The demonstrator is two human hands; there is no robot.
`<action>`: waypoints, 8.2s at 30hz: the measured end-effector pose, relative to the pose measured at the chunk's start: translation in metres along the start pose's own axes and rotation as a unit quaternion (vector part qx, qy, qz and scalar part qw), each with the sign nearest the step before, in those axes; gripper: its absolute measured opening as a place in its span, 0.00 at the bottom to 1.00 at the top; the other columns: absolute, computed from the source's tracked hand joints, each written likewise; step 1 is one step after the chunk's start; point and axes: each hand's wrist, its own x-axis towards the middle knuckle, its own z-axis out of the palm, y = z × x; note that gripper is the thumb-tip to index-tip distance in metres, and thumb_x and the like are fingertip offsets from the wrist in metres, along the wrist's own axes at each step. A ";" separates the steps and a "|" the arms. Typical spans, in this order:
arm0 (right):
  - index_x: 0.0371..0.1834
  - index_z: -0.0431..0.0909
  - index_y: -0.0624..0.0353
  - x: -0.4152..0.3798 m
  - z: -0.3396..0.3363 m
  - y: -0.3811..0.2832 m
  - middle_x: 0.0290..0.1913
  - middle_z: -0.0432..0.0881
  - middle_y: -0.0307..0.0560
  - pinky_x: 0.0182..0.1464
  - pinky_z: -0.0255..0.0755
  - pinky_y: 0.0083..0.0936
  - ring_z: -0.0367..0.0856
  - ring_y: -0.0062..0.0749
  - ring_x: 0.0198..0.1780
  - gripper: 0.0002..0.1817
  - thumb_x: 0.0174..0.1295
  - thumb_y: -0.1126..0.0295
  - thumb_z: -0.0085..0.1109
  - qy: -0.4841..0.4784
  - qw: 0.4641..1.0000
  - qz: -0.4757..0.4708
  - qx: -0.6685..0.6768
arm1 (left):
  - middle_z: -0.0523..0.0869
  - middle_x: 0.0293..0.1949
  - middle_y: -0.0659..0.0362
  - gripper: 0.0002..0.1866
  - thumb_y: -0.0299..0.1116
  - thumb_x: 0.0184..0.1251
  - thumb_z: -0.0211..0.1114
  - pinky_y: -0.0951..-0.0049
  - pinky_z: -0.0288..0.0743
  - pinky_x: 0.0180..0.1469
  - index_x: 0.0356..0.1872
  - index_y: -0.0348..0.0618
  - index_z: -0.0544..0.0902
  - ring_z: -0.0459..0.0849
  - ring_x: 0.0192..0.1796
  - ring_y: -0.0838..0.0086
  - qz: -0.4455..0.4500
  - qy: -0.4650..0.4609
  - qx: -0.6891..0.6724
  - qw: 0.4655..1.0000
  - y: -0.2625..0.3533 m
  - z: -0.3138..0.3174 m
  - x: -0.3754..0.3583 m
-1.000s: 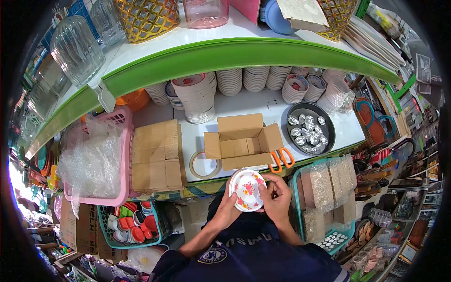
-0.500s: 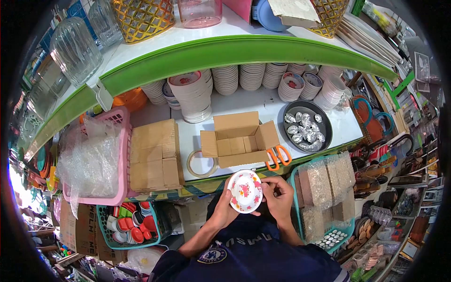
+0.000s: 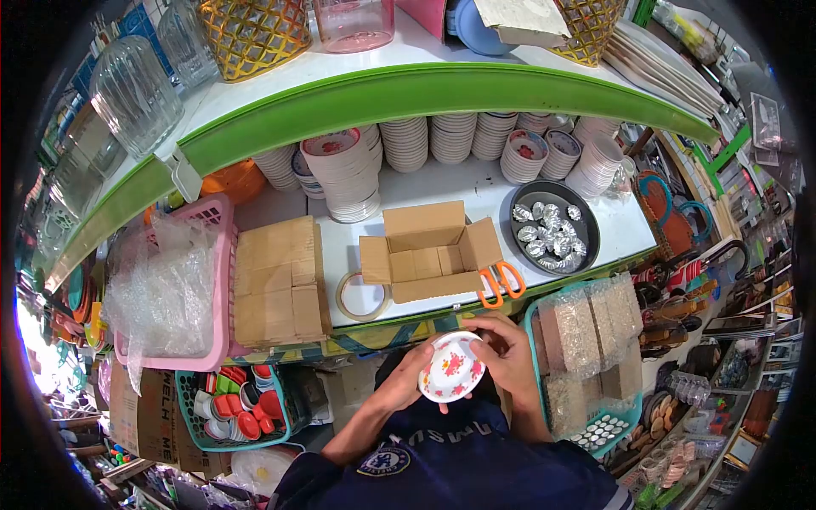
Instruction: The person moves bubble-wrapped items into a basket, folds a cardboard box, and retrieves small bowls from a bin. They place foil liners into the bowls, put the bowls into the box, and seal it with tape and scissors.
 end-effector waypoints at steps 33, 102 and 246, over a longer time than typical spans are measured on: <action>0.54 0.67 0.65 0.003 -0.003 0.008 0.49 0.73 0.46 0.18 0.79 0.18 0.81 0.22 0.35 0.16 0.66 0.75 0.58 0.019 0.930 0.104 0.351 | 0.79 0.53 0.48 0.32 0.44 0.80 0.45 0.68 0.79 0.28 0.77 0.41 0.49 0.84 0.36 0.66 0.148 0.060 -0.057 0.986 0.016 0.001 0.004; 0.52 0.69 0.62 -0.009 0.017 -0.013 0.45 0.75 0.42 0.33 0.74 0.13 0.78 0.18 0.41 0.14 0.65 0.76 0.59 0.091 0.957 0.066 0.269 | 0.64 0.67 0.37 0.36 0.53 0.71 0.54 0.44 0.84 0.46 0.72 0.59 0.48 0.80 0.52 0.32 0.027 -0.101 -0.084 0.991 0.039 -0.007 0.014; 0.39 0.86 0.57 0.028 -0.073 -0.037 0.28 0.82 0.46 0.26 0.65 0.23 0.74 0.27 0.22 0.06 0.61 0.72 0.64 0.268 0.910 0.009 -0.316 | 0.64 0.69 0.39 0.36 0.55 0.69 0.56 0.41 0.83 0.45 0.72 0.63 0.49 0.78 0.54 0.28 -0.027 -0.117 -0.097 0.988 0.007 0.009 0.067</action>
